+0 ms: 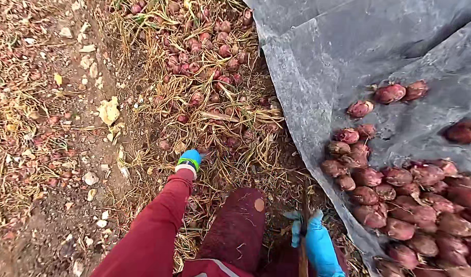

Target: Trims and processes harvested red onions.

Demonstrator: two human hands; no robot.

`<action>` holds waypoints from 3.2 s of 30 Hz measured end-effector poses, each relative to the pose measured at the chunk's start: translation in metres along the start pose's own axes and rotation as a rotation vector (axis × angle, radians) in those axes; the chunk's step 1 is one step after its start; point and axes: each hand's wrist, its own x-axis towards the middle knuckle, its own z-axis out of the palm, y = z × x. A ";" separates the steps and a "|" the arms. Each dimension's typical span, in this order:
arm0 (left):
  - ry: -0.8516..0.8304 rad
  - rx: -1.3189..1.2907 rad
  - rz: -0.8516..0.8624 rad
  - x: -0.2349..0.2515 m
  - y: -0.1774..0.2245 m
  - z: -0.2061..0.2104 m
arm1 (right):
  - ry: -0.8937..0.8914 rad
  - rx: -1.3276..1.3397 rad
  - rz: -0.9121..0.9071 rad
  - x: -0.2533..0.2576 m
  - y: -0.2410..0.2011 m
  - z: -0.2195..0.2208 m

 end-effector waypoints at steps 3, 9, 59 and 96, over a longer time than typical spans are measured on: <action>-0.086 0.019 0.058 0.005 0.006 0.015 | -0.099 0.007 0.113 0.010 0.007 0.023; -0.117 -0.381 0.292 -0.051 0.015 0.016 | -0.224 0.063 0.169 0.016 -0.007 0.053; 0.077 -0.017 0.176 0.043 0.027 -0.015 | -0.190 -0.092 0.037 -0.019 -0.013 0.040; -0.125 0.043 1.055 -0.238 0.066 -0.058 | -0.291 -0.052 -0.494 -0.059 -0.057 0.067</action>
